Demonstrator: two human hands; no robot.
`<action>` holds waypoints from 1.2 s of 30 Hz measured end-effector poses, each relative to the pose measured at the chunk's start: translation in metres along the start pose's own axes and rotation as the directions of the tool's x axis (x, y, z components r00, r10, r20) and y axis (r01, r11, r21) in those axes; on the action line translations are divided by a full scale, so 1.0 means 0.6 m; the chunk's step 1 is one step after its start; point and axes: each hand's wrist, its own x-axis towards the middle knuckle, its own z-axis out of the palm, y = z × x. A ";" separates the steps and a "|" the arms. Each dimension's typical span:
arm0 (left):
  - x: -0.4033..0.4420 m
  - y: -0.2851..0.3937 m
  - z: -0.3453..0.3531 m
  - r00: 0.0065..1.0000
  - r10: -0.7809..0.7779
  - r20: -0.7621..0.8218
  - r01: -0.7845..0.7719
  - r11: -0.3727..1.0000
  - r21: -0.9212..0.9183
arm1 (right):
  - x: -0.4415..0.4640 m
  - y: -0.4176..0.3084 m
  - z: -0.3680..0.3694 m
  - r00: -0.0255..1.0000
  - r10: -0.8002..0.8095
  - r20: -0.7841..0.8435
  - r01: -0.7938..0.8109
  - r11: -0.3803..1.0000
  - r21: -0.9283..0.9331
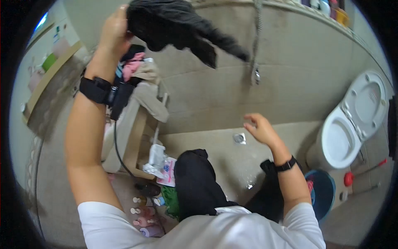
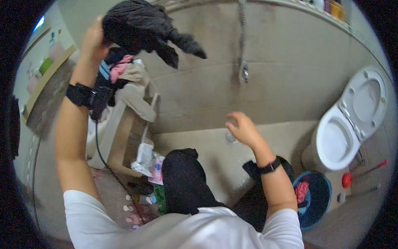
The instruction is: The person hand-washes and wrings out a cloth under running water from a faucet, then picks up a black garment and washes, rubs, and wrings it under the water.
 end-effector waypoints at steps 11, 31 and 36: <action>-0.305 -0.460 0.308 0.463 -0.820 0.335 0.851 0.307 -0.426 | 0.076 0.101 -0.127 0.940 0.147 -0.306 -0.204 0.965 -0.162; -0.351 -0.811 0.436 0.080 -0.891 0.448 0.658 -0.290 -0.695 | 0.336 0.198 -0.064 0.935 0.038 -0.352 -0.241 0.798 -0.553; -0.348 -0.800 0.446 0.072 -0.917 0.391 0.556 -0.289 -0.779 | 0.351 0.208 -0.064 0.923 0.159 -0.349 -0.324 0.811 -0.487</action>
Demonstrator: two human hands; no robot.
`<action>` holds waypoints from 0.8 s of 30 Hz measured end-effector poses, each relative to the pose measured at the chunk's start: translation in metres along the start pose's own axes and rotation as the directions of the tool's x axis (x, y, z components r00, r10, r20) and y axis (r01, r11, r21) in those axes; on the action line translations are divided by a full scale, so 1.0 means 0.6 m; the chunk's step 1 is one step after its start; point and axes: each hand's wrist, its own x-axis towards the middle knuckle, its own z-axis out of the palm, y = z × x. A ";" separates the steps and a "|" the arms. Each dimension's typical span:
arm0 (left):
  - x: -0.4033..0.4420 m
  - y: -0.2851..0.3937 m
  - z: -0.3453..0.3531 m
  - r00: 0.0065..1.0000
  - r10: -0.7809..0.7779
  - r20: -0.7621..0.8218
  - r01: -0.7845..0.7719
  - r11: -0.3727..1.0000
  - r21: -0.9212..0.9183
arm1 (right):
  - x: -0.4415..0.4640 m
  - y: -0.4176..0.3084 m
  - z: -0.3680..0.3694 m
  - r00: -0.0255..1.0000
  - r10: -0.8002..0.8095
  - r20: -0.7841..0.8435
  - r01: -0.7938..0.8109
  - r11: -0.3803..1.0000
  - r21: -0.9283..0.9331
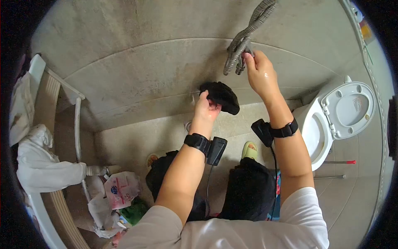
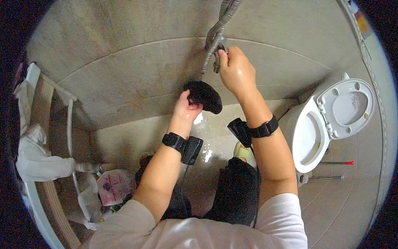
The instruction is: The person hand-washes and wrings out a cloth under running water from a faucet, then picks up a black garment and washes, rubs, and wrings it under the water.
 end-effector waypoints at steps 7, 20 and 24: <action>0.000 -0.018 -0.002 0.993 -0.109 -0.052 0.102 0.987 -0.120 | 0.025 0.069 0.011 0.993 -0.073 0.095 0.022 0.892 0.452; 0.027 -0.027 -0.018 0.995 -0.097 0.020 0.098 0.992 -0.085 | -0.103 0.149 0.161 0.965 -0.009 0.264 -0.075 0.948 0.310; 0.012 -0.014 -0.019 0.996 -0.091 -0.008 0.091 0.996 -0.011 | -0.098 0.135 0.175 0.909 0.145 0.391 -0.311 0.861 0.403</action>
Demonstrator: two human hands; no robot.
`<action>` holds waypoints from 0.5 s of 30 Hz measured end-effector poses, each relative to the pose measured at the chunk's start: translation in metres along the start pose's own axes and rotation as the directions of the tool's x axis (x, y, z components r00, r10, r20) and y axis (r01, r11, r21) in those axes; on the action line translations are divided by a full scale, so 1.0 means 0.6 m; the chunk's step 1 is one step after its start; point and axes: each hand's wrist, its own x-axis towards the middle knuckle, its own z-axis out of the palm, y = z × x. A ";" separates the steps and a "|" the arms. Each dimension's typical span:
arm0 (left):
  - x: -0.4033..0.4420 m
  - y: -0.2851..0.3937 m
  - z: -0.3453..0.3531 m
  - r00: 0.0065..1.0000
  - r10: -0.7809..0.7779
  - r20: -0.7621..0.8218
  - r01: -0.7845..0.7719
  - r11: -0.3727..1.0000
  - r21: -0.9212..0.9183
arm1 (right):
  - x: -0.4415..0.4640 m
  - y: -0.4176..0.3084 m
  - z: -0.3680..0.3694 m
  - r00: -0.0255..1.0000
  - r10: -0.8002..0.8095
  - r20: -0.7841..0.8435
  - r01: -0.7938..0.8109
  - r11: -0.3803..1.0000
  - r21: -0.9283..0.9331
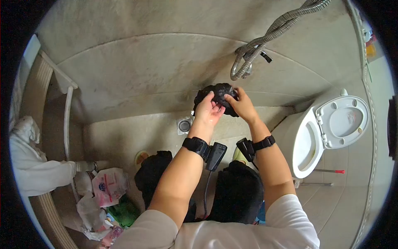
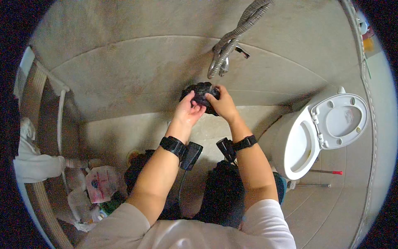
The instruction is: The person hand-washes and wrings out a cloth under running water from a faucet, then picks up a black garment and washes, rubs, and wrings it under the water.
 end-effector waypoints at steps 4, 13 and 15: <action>-0.014 0.013 0.008 0.995 -0.019 0.095 0.016 0.999 0.028 | 0.009 -0.003 -0.006 0.999 0.037 -0.031 -0.036 0.999 0.026; 0.021 0.033 -0.030 0.592 0.608 0.530 -0.662 -0.009 0.750 | 0.012 -0.101 -0.066 0.980 0.028 0.197 -0.079 0.963 0.258; 0.008 0.035 -0.007 0.589 0.426 0.687 -0.770 0.038 0.637 | 0.013 -0.105 -0.067 0.955 -0.001 0.296 -0.049 0.985 0.163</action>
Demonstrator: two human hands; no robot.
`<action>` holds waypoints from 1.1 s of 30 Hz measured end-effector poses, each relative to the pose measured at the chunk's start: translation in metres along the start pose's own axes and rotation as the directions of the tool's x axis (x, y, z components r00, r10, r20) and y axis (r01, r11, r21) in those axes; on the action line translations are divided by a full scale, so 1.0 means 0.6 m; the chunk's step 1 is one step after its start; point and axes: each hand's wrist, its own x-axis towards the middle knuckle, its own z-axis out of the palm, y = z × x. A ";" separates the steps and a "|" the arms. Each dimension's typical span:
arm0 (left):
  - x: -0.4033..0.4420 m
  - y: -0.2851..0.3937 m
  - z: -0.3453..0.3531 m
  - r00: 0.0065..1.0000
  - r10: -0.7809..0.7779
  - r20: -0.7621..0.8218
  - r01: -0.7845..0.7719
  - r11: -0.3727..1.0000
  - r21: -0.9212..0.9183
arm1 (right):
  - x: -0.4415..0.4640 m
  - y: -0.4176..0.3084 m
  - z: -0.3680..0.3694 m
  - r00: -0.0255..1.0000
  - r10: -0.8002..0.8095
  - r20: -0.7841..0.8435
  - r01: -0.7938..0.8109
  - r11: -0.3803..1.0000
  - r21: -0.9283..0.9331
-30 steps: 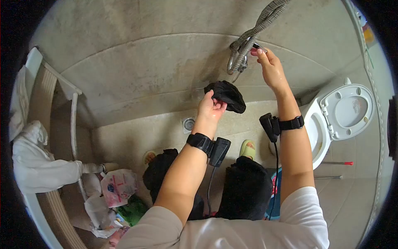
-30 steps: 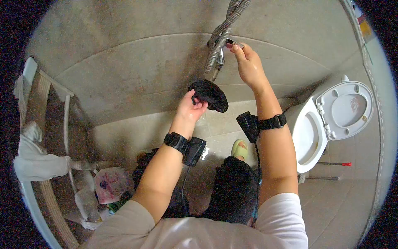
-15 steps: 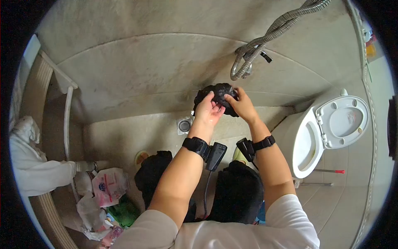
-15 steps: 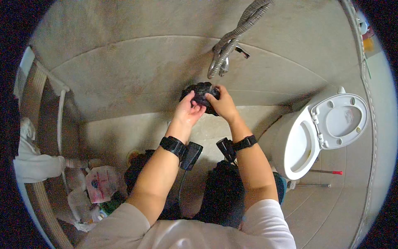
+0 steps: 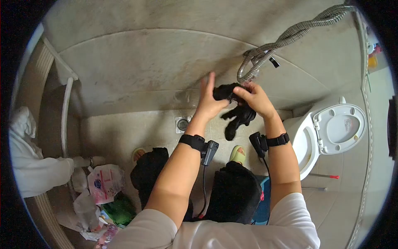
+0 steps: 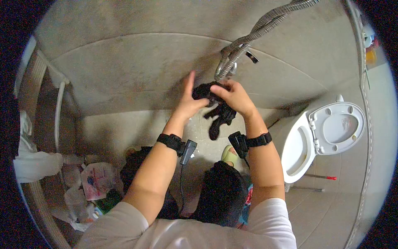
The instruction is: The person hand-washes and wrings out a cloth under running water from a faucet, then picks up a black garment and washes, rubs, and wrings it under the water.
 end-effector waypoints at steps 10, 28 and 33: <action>-0.012 0.027 0.018 0.889 -0.382 0.252 0.385 0.325 -0.864 | 0.012 0.043 0.038 0.930 -0.258 -0.263 0.179 0.940 -0.291; -0.033 0.021 0.070 0.828 -0.559 -0.044 0.432 0.686 -0.586 | 0.082 0.113 0.045 0.913 -0.168 -0.372 -0.046 0.863 -0.504; 0.003 -0.053 0.068 0.852 -0.519 0.074 0.276 0.324 -0.905 | 0.024 0.075 0.082 0.972 -0.207 -0.111 0.163 0.935 -0.316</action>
